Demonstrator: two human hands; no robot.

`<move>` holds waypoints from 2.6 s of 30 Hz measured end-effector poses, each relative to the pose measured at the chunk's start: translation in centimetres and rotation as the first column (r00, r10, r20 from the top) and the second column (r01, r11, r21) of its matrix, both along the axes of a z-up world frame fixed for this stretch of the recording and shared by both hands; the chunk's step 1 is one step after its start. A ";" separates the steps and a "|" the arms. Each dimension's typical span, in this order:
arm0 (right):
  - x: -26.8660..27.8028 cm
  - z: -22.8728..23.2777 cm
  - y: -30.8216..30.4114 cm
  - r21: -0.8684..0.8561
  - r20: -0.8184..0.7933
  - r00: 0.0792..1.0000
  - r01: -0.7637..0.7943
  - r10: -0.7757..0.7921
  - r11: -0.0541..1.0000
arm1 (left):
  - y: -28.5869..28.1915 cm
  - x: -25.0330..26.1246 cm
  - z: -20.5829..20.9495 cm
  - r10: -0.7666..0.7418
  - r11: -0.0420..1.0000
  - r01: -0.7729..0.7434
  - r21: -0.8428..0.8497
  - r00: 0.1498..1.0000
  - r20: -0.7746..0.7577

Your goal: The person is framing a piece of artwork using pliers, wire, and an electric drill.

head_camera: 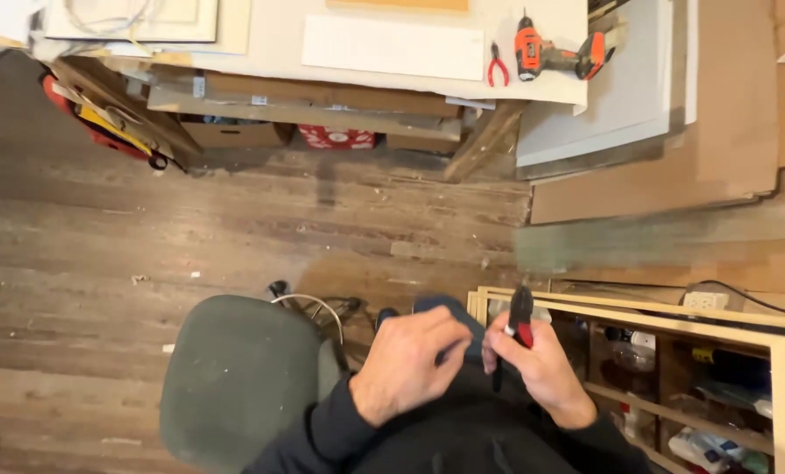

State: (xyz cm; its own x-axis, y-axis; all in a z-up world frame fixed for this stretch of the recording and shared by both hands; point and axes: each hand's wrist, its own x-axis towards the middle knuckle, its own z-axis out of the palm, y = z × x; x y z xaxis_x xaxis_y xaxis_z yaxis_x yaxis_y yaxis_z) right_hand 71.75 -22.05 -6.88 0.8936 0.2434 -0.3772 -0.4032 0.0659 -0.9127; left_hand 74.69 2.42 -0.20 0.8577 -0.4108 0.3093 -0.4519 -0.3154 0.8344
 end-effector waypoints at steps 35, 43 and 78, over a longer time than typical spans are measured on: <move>49.8 2.5 3.3 -0.522 0.487 0.871 0.231 0.064 0.821 | -0.2 52.1 -0.4 -0.204 0.743 -0.343 -0.575 0.702 -0.682; 56.1 2.8 7.5 -0.618 0.514 0.855 0.313 0.069 0.721 | 4.3 56.7 -0.1 -0.326 0.788 -0.282 -0.548 0.564 -0.759; 65.0 0.3 8.0 -0.521 0.831 0.461 0.448 0.312 0.726 | 4.5 59.9 0.3 -0.366 0.685 -0.459 -0.567 0.455 -0.811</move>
